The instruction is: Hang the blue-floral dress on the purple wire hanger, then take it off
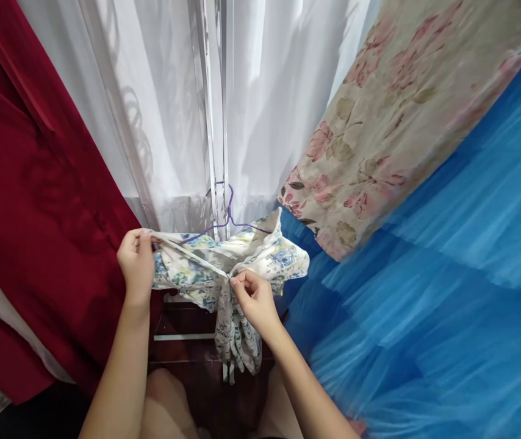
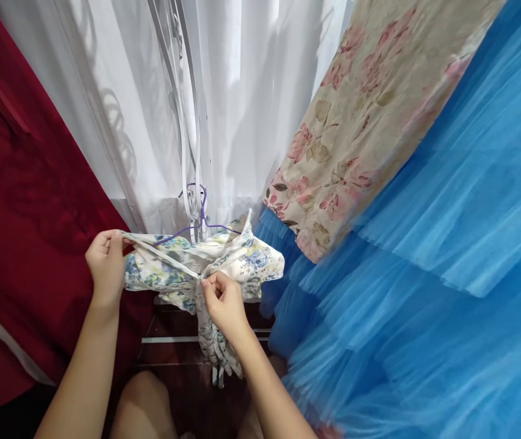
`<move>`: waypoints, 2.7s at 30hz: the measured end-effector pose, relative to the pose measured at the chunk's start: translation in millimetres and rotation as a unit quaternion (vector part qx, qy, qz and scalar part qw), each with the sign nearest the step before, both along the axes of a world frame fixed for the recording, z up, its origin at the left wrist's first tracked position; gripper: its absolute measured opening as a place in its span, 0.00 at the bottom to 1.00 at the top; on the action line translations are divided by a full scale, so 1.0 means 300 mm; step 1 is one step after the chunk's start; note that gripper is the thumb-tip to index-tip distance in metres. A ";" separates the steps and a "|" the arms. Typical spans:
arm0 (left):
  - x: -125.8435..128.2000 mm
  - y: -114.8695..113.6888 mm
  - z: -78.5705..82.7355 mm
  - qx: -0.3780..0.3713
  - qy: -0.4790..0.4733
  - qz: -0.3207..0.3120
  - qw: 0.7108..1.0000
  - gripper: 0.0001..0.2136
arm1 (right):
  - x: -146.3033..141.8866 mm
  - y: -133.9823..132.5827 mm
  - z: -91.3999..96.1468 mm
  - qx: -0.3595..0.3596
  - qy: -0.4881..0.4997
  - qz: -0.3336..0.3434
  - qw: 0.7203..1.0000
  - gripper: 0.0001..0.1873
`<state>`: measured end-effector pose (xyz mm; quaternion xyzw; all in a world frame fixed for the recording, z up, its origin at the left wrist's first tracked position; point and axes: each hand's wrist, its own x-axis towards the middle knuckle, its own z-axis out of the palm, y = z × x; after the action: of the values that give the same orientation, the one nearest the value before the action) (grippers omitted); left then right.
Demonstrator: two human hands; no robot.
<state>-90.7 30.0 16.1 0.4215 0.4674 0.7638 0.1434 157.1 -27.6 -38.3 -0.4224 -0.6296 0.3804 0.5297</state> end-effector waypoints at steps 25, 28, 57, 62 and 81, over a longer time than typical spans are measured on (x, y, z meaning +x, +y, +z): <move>0.501 -0.323 -0.229 -0.112 0.146 -0.418 0.890 0.12 | 0.168 -0.222 -0.160 -0.185 -0.023 0.166 0.968 0.22; 0.447 -0.366 -0.288 -0.193 0.137 -0.541 0.807 0.19 | 0.182 -0.217 -0.148 -0.239 0.054 0.181 0.953 0.22; -0.320 -0.008 -0.141 -0.186 0.599 -0.156 0.763 0.12 | 0.298 0.235 0.053 0.087 -0.280 -0.041 0.955 0.23; -0.277 0.013 -0.115 -0.185 0.591 -0.189 0.762 0.11 | 0.315 0.271 0.016 0.080 -0.322 -0.057 0.942 0.11; 0.012 -0.010 0.116 0.002 0.506 -0.154 0.849 0.09 | 0.282 0.154 -0.001 0.066 -0.293 0.019 0.954 0.15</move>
<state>-87.2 27.1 51.0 0.8161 0.4031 0.4141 0.0018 241.8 18.5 -38.6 -0.4675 -0.7887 0.2072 0.3413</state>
